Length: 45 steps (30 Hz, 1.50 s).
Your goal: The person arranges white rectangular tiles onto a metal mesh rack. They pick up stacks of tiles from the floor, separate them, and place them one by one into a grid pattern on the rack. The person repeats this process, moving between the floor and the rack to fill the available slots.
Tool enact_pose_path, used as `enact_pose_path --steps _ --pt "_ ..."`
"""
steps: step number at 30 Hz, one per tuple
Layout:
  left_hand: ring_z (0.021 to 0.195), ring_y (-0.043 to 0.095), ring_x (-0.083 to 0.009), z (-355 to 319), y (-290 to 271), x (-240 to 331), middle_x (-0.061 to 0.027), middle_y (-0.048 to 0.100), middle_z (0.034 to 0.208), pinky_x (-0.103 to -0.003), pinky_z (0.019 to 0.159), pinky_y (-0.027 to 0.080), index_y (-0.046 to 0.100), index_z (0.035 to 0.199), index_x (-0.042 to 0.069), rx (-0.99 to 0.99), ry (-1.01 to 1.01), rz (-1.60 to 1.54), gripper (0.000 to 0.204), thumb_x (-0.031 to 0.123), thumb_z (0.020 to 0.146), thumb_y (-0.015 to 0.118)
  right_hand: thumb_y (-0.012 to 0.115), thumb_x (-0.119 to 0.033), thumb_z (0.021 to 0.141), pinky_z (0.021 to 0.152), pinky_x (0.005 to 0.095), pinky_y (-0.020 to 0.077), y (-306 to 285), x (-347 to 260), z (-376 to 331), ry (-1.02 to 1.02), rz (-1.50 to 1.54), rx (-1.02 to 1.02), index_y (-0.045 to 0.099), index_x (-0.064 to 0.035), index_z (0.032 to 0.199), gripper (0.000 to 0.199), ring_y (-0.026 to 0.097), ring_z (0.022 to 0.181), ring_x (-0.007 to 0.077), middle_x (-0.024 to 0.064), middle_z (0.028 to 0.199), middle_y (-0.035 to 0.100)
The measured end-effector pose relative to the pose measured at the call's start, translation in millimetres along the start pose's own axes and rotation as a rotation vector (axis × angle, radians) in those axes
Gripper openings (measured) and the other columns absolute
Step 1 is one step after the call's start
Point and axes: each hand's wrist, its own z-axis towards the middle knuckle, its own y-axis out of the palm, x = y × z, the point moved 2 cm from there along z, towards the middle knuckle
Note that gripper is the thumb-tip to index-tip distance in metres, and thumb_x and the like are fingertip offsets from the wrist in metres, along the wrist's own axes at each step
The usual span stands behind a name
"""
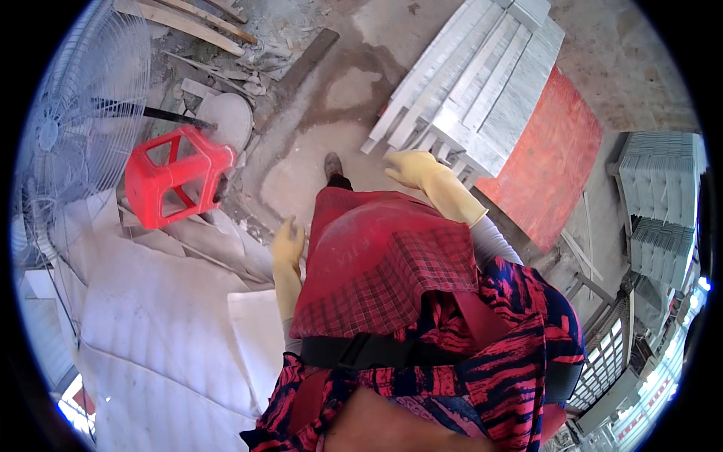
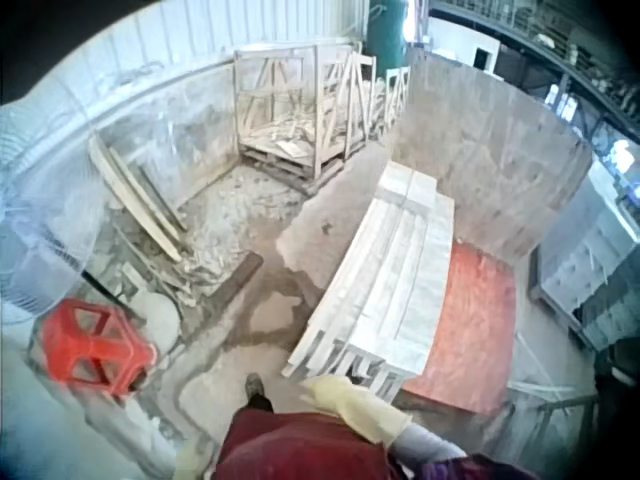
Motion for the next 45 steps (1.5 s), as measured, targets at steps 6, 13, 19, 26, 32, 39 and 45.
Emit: enact_pose_path --steps 6,13,19,26,32,39,45 --pt "0.133 0.061 -0.0396 117.9 -137.0 19.9 -0.0211 0.066 0.142 -0.048 0.113 0.047 0.062 0.149 0.019 0.112 0.107 0.034 0.055 0.038 0.098 0.068 0.061 -0.043 0.104 0.108 0.0483 0.0526 -65.6 -77.9 89.8 0.033 0.075 0.033 0.061 -0.0178 0.148 0.05 0.068 0.123 0.0407 0.0183 0.137 0.071" --pt "0.136 0.06 -0.039 237.5 -177.1 -2.1 -0.0192 0.066 0.144 -0.049 0.115 0.047 0.062 0.149 0.013 -0.014 0.159 0.22 0.057 0.038 0.098 0.068 0.061 -0.038 0.104 0.107 0.0475 0.0536 -132.2 -109.3 134.2 0.21 0.224 0.107 0.06 -0.0194 0.151 0.05 0.069 0.123 0.0374 0.018 0.131 0.073" --pt "0.138 0.059 -0.0382 316.1 -181.2 50.1 -0.0197 0.064 0.148 -0.048 0.116 0.046 0.062 0.148 0.011 -0.159 0.189 0.129 0.058 0.038 0.098 0.068 0.06 -0.042 0.103 0.109 0.0469 0.052 -173.5 -63.1 179.9 0.362 0.227 0.154 0.062 -0.0191 0.148 0.051 0.067 0.127 0.0373 0.0152 0.137 0.071" --pt "0.138 0.06 -0.0372 463.0 -194.2 93.7 -0.0196 0.065 0.147 -0.046 0.116 0.047 0.062 0.149 0.011 -0.17 0.293 0.213 0.06 0.038 0.096 0.069 0.059 -0.043 0.103 0.107 0.0494 0.0521 -254.8 -27.0 296.3 0.261 0.241 0.227 0.063 -0.0205 0.146 0.049 0.066 0.125 0.0401 0.0182 0.135 0.071" --pt "0.136 0.061 -0.0357 581.5 -219.5 240.5 -0.0182 0.067 0.144 -0.046 0.114 0.048 0.062 0.148 0.013 -0.242 0.327 0.348 0.06 0.041 0.095 0.068 0.06 -0.044 0.103 0.109 0.05 0.0512 -346.4 28.1 352.7 0.293 0.3 0.276 0.062 -0.0219 0.148 0.049 0.064 0.128 0.0408 0.0177 0.138 0.07" --pt "0.136 0.061 -0.038 697.6 -181.3 464.0 -0.0218 0.066 0.144 -0.046 0.114 0.047 0.06 0.15 0.012 -0.344 0.681 0.412 0.06 0.04 0.098 0.067 0.063 -0.037 0.103 0.105 0.0492 0.0539 -387.0 111.0 313.4 0.6 0.453 0.559 0.065 -0.0141 0.143 0.045 0.068 0.121 0.0402 0.0187 0.132 0.072" --pt "0.132 0.065 -0.0349 735.5 -99.8 613.7 -0.0226 0.063 0.148 -0.045 0.112 0.05 0.056 0.154 0.012 -0.551 0.826 0.281 0.069 0.039 0.094 0.076 0.065 -0.036 0.104 0.102 0.0475 0.055 -355.8 130.9 247.8 0.955 0.797 0.699 0.066 -0.0157 0.144 0.045 0.071 0.117 0.0398 0.0219 0.124 0.075"
